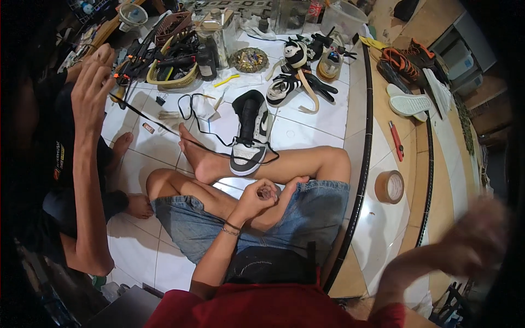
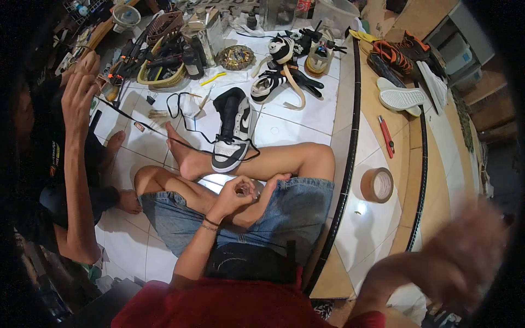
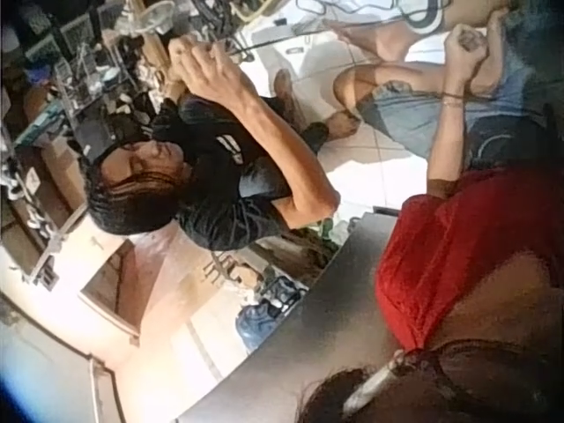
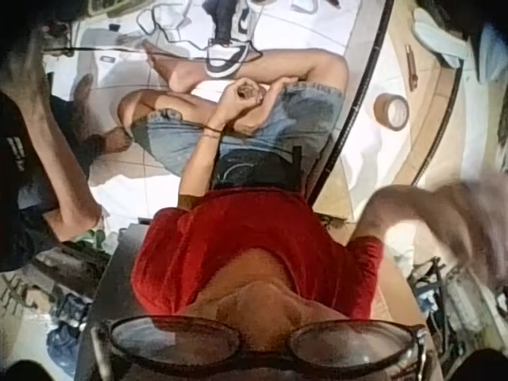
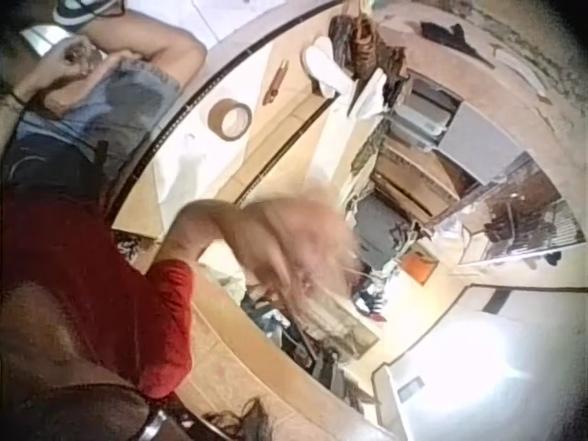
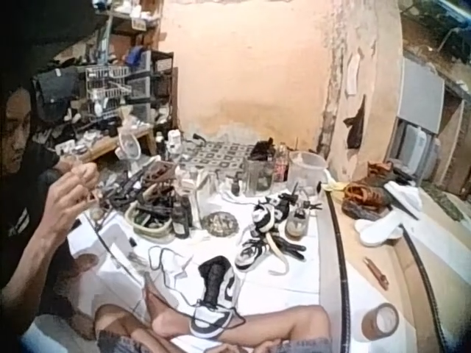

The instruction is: Repairing a sneaker by applying adhesive to the sole edge and threading shoelaces.

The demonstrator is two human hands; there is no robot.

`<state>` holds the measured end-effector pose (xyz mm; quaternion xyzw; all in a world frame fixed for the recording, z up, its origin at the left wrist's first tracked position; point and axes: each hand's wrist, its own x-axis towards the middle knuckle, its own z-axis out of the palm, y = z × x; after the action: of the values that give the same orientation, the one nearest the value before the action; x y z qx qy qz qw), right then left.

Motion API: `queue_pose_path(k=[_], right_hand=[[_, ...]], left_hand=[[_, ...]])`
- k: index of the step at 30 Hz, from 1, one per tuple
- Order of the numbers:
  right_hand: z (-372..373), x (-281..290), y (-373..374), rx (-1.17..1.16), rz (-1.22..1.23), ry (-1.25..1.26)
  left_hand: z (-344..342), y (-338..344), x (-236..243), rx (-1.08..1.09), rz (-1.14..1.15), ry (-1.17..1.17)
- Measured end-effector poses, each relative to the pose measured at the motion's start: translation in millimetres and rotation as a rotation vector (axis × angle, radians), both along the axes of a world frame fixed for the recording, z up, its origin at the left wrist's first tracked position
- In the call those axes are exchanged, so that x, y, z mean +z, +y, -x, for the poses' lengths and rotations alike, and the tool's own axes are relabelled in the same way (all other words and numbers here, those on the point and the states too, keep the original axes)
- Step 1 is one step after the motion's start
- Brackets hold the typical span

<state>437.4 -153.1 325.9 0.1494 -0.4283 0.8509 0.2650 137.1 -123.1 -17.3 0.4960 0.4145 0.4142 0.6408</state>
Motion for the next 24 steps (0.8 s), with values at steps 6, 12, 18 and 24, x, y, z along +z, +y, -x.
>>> queue_pose_path(k=[6,12,18,24], right_hand=[[89.2,-241.6,46.1,-1.036,-0.381,-0.889],[103.0,-301.1,29.8,-0.900,-0.149,-0.828],[95.6,-293.3,33.6,-0.723,0.045,-0.862],[103.9,-320.8,34.4,-0.660,0.051,-0.852]], left_hand=[[9.9,-24.9,47.5,0.137,0.077,-0.242],[9.2,-35.2,69.3,0.037,0.091,-0.262],[24.0,-43.1,66.8,-0.060,0.249,-0.517],[36.8,-52.0,66.1,-0.104,0.260,-0.554]])
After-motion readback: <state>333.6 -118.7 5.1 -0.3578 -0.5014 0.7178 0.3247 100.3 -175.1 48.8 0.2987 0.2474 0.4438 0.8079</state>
